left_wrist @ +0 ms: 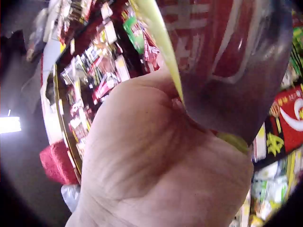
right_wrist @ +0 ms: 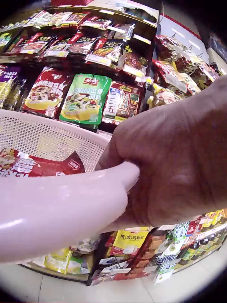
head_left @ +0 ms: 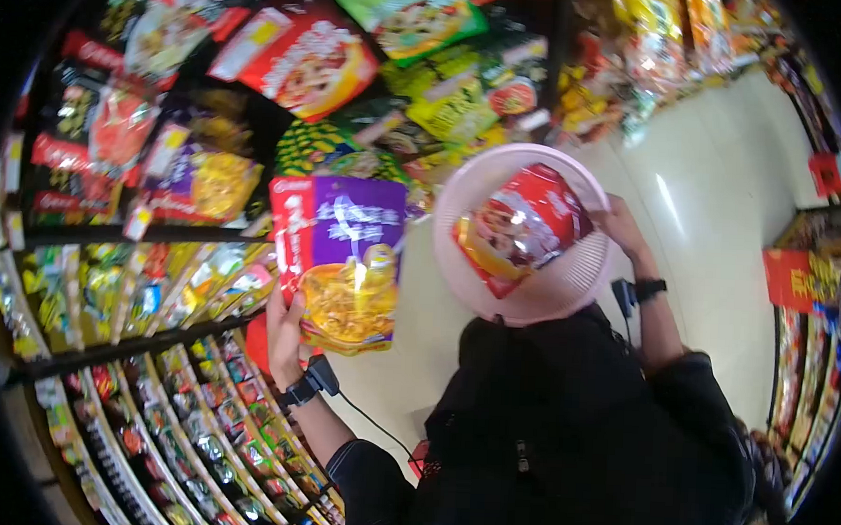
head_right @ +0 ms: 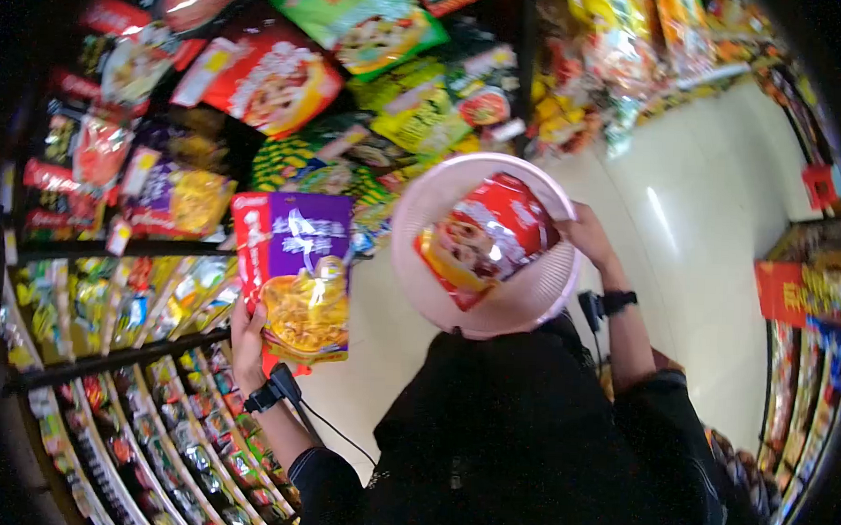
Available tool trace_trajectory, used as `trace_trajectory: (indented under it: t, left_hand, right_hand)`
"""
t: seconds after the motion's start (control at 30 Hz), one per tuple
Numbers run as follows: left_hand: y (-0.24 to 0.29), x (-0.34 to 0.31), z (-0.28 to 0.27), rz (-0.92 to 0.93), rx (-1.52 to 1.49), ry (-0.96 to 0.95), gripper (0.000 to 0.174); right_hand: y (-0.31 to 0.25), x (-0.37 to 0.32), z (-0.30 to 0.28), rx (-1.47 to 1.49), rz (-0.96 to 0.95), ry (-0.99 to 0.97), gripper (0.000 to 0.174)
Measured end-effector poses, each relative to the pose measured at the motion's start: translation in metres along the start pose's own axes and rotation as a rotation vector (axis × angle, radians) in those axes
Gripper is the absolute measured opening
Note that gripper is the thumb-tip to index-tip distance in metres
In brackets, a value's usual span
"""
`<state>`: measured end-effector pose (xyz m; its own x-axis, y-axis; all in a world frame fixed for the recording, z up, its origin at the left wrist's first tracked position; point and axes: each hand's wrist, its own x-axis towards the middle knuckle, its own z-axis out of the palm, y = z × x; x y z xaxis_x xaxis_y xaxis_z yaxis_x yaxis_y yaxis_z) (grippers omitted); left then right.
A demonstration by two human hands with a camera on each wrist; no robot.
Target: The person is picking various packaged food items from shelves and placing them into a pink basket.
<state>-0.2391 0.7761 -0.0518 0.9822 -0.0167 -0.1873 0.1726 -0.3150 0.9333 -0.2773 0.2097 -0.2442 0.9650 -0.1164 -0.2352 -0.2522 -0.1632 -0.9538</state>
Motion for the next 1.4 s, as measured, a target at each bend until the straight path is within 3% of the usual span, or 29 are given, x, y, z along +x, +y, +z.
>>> trace_trajectory:
  t: [0.03,0.1,0.17,0.23,0.3,0.37,0.43,0.5,0.57,0.63,0.77,0.8,0.87,0.9,0.97,1.0,1.03,1.1,1.17,1.2,1.27,1.33,1.4]
  left_hand:
    - [0.005,0.004,0.025,-0.073,0.009,-0.044,0.043]
    - [0.003,0.027,0.083,0.063,0.208,-0.256,0.042]
    - [0.024,0.029,0.16,-0.046,0.081,-0.33,0.042]
    - [-0.03,0.044,0.211,0.34,0.116,-0.369,0.038]
    - [-0.046,0.041,0.247,0.132,0.154,-0.445,0.034]
    - [-0.089,0.036,0.279,0.143,0.159,-0.521,0.032]
    - [-0.093,0.035,0.29,0.163,0.164,-0.592,0.03]
    - [-0.078,0.031,0.295,0.084,0.638,-0.73,0.037]
    - [-0.07,0.036,0.287,0.117,0.738,-0.773,0.036]
    - [-0.033,0.042,0.281,0.097,1.097,-0.876,0.034]
    - [0.077,0.07,0.297,0.377,1.028,-0.426,0.033]
    - [0.088,0.086,0.309,0.408,1.015,-0.43,0.033]
    - [0.11,0.115,0.331,0.856,0.863,-0.317,0.038]
    - [0.109,0.129,0.343,0.874,0.862,-0.313,0.038]
    - [0.077,0.166,0.368,0.787,0.884,-0.587,0.059]
    - [0.056,0.183,0.379,0.434,0.737,-0.77,0.076]
    - [0.052,0.198,0.389,0.128,0.811,-0.959,0.082]
    - [0.009,0.205,0.396,0.005,0.611,-1.002,0.068]
    - [0.061,0.167,0.388,0.068,0.632,-1.051,0.065]
    - [0.038,0.179,0.388,0.014,0.531,-1.076,0.058]
    - [0.033,0.182,0.378,0.083,0.538,-1.065,0.057]
    - [0.034,0.179,0.369,0.133,0.563,-1.031,0.055]
    - [0.033,0.173,0.358,0.104,0.555,-0.976,0.055]
  right_hand:
    - [-0.018,-0.003,0.001,-0.003,0.108,-0.041,0.034]
    - [0.001,0.002,0.003,0.066,0.042,-0.012,0.034]
    - [-0.002,0.002,0.004,0.076,0.065,-0.07,0.035]
    - [-0.001,0.0,0.002,0.025,0.068,-0.061,0.035]
    - [0.014,-0.001,0.0,0.086,0.04,-0.028,0.036]
    - [0.011,-0.011,-0.001,0.131,0.082,0.001,0.038]
    - [0.013,-0.014,-0.005,0.123,-0.01,0.025,0.039]
    - [0.027,-0.017,-0.009,0.093,0.015,0.038,0.037]
    - [0.029,-0.017,-0.016,0.054,0.03,0.052,0.036]
    - [0.023,-0.021,-0.023,-0.073,0.169,0.02,0.033]
    - [0.022,-0.02,-0.026,-0.036,-0.034,0.015,0.028]
    - [0.02,-0.016,-0.027,-0.071,-0.083,0.009,0.028]
    - [0.01,-0.012,-0.027,-0.075,-0.123,-0.023,0.029]
    - [0.003,-0.011,-0.028,-0.043,-0.17,-0.059,0.029]
    - [-0.003,-0.01,-0.03,-0.048,-0.184,-0.065,0.029]
    - [-0.005,-0.012,-0.032,-0.051,-0.197,-0.061,0.029]
    - [-0.004,-0.015,-0.035,-0.111,-0.161,-0.055,0.031]
    - [-0.004,-0.019,-0.041,-0.162,-0.134,-0.05,0.032]
    - [-0.011,-0.025,-0.05,0.057,-0.008,-0.203,0.041]
    - [-0.002,-0.022,-0.059,0.062,-0.014,-0.202,0.041]
    - [0.003,-0.013,-0.076,0.153,-0.196,-0.089,0.053]
    - [-0.04,-0.012,-0.11,0.362,-0.089,0.125,0.057]
    - [-0.082,0.003,-0.127,0.71,-0.169,0.215,0.061]
